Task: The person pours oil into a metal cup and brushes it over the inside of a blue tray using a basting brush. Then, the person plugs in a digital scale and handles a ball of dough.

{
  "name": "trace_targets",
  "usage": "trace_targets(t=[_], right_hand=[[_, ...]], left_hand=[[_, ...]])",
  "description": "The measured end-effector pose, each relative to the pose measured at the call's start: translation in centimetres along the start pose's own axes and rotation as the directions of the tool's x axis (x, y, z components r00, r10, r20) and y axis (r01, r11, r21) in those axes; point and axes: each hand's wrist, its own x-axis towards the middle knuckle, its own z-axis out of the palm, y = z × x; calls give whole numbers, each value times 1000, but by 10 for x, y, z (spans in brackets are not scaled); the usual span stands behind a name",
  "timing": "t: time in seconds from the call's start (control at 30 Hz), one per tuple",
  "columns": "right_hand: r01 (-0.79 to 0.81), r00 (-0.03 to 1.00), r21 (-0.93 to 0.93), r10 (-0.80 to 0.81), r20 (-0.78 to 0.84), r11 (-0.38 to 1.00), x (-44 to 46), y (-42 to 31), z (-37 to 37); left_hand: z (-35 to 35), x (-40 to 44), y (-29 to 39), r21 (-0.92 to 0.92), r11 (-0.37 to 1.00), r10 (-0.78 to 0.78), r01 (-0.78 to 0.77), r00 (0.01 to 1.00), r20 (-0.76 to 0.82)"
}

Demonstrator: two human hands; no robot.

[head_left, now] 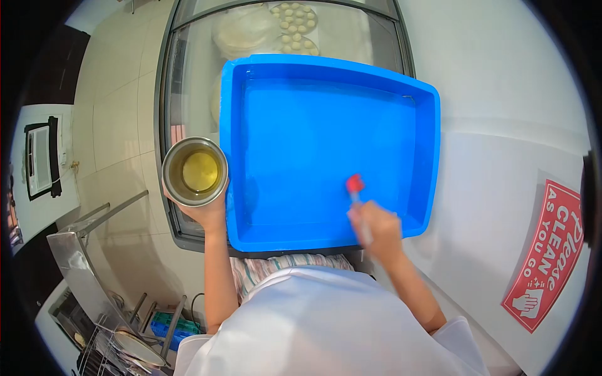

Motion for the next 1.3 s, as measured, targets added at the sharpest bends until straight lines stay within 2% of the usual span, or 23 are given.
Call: trace_targets(t=[0.03,0.07,0.13,0.27,0.3,0.37,0.53,0.57,0.63,0.67,0.77,0.93,1.0,1.03,1.13,1.17,1.2,1.23,1.27,1.3], right_hand=[[1,1000,3,-1,-3,1000,-3,-8,0],[-133,990,168,140,-31,977,-7,-16,-1],[-355,912,481,411,-12,802,-12,-23,-2],[-426,847,532,530,-51,732,-5,7,6],[-427,845,532,532,-52,731,-11,17,-1],[-552,784,293,606,-134,780,-20,38,-17],[-558,712,463,684,-160,689,-11,23,-17],[-514,747,468,643,-166,719,-6,18,-6],[-417,815,481,551,-177,771,1,12,13],[-416,815,485,552,-177,769,-6,17,12],[-559,790,235,597,-142,795,-37,51,-13],[-525,821,87,531,-211,846,-26,38,-46],[-511,700,571,697,-158,642,-5,12,-32],[-511,694,574,701,-165,640,-10,14,-29],[-612,777,409,612,149,677,-21,30,-6],[-608,780,410,608,147,680,-24,40,-18],[-616,787,160,613,70,772,-30,56,-37],[-595,802,-102,597,-5,798,-32,64,-46],[-591,805,-97,594,-3,801,-33,60,-43],[-453,887,-128,460,31,882,-34,56,-40]], left_hand=[[-1,1,-1,2,1000,4,-4,1000,-1],[-2,2,-2,42,999,26,-27,1000,12],[-5,0,-4,121,990,66,-70,997,36],[-13,3,-4,183,967,158,-177,981,113],[-14,3,-2,182,967,159,-178,981,115],[-13,3,3,118,979,158,-169,982,101],[-7,-6,2,14,980,194,-197,974,117],[-6,-8,5,10,980,195,-198,973,122],[-1,-15,16,-137,977,184,-162,970,162],[0,-16,19,-208,968,181,-142,967,181],[3,-21,26,-224,964,189,-141,959,212],[9,-24,16,-308,949,146,-73,964,222],[8,-20,24,-291,955,121,-48,963,239],[8,-17,30,-274,961,95,-26,966,240],[10,-11,35,-271,963,71,-6,970,231],[11,-11,36,-280,960,57,9,973,225],[10,-12,36,-287,958,39,25,975,217],[9,-14,33,-281,959,38,24,977,211],[8,-17,28,-266,964,41,18,976,212],[9,-19,23,-253,967,43,11,978,206]])
